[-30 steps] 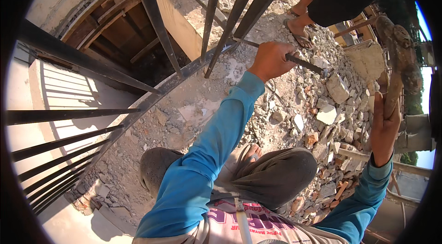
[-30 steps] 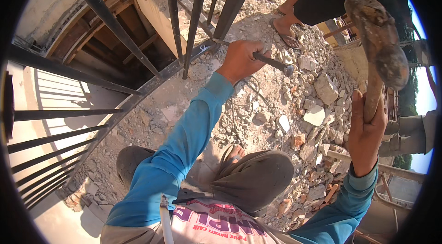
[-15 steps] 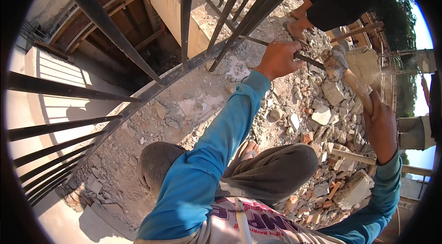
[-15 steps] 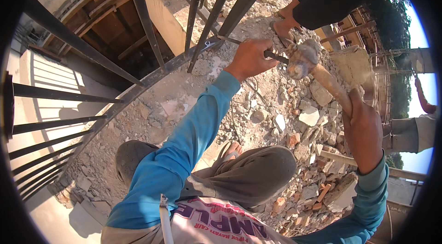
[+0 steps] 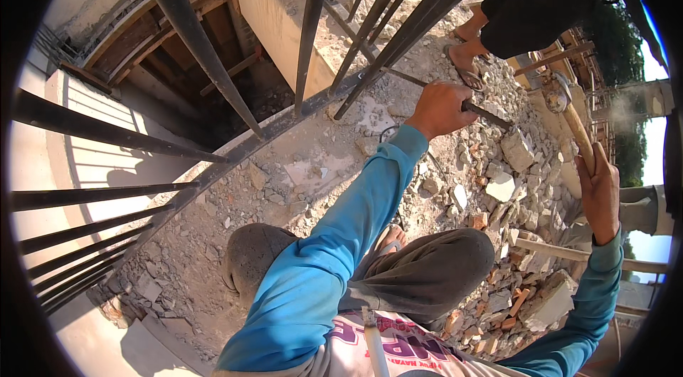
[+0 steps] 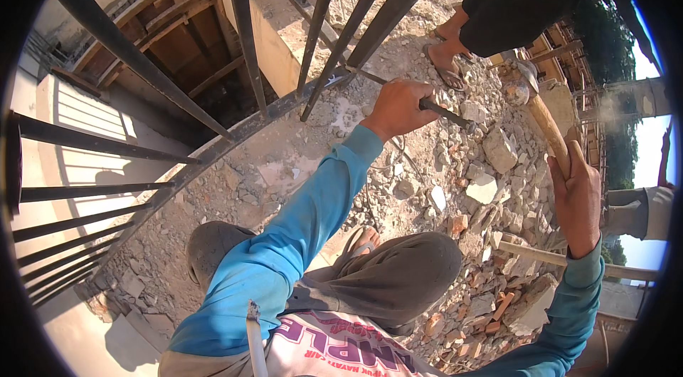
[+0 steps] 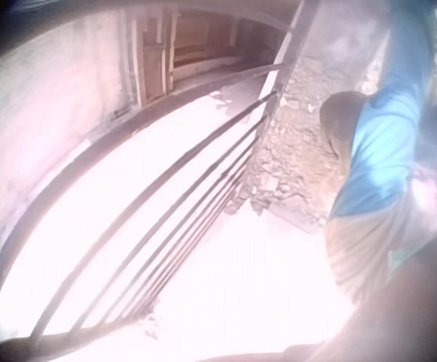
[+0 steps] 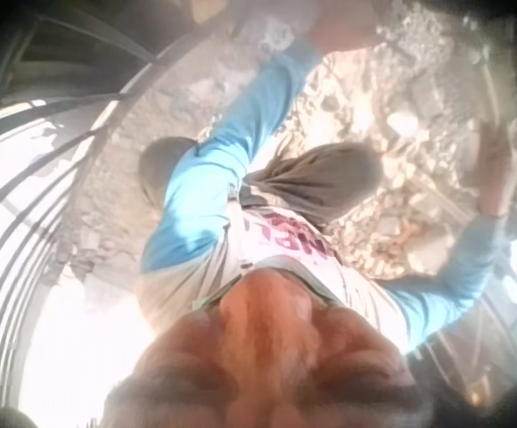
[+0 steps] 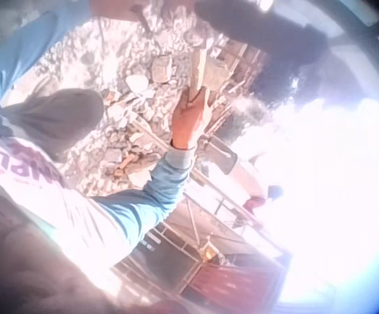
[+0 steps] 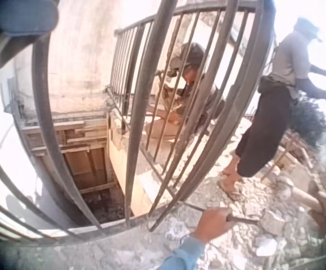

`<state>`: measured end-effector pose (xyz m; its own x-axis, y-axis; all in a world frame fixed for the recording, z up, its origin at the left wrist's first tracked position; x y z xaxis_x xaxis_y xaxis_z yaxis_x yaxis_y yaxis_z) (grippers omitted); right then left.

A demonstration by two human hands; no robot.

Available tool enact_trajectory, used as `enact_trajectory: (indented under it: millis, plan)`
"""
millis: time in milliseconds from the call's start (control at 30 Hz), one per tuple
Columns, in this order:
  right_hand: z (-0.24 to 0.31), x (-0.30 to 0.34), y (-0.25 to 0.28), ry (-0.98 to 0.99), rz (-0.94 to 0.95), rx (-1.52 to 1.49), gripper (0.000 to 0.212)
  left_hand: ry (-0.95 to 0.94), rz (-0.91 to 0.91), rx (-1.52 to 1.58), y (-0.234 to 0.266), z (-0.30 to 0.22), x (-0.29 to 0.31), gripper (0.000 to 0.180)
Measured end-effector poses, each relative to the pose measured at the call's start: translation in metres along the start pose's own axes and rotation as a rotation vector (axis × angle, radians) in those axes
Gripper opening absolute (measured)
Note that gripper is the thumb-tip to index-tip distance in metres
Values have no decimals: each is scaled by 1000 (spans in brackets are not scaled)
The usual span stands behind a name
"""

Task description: The person uses an angle grinder to cut through metal bars of a railing and then uses a hammer and a metal rod to pry and break the remaining connections from the concrete.

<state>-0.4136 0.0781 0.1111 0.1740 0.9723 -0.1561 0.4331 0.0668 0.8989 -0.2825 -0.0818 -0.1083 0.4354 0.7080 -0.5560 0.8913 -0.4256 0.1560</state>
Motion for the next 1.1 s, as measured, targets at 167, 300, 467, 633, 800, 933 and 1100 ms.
enact_trajectory:
  millis: [167, 300, 467, 633, 800, 933, 1100]
  plan:
    - [-19, -7, 16, -176, -54, -411, 28, 1, -32, -2, 2, 1, 3, 33]
    - [24, 17, -30, 113, 169, -88, 26, 72, 126, -97, -12, 5, 7, 32]
    - [-13, 3, -17, -78, 39, -12, 28, -13, -72, -8, 2, -1, 2, 28]
    - [12, 14, -15, -80, -61, -365, 23, -26, -103, -27, 1, -4, 3, 26]
    - [28, -4, -14, 57, 118, -47, 22, -11, 2, -50, -2, 1, 6, 28]
    - [-19, -5, 15, -191, -114, -407, 31, -70, -76, -19, 2, -7, 3, 30]
    - [29, 28, -26, 94, 73, -242, 27, -25, -70, -29, -3, -2, 2, 30]
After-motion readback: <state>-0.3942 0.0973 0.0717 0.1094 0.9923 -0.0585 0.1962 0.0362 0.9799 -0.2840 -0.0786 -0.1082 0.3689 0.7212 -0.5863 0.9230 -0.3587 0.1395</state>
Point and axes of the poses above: each hand's wrist, its own x-axis away from the middle knuckle, its own y-axis out of the back of the hand, z = x × y, the point moved 9 cm from there along -x, towards the middle knuckle, and after that the axes turned 13 degrees about x, right-handed, at the moved point
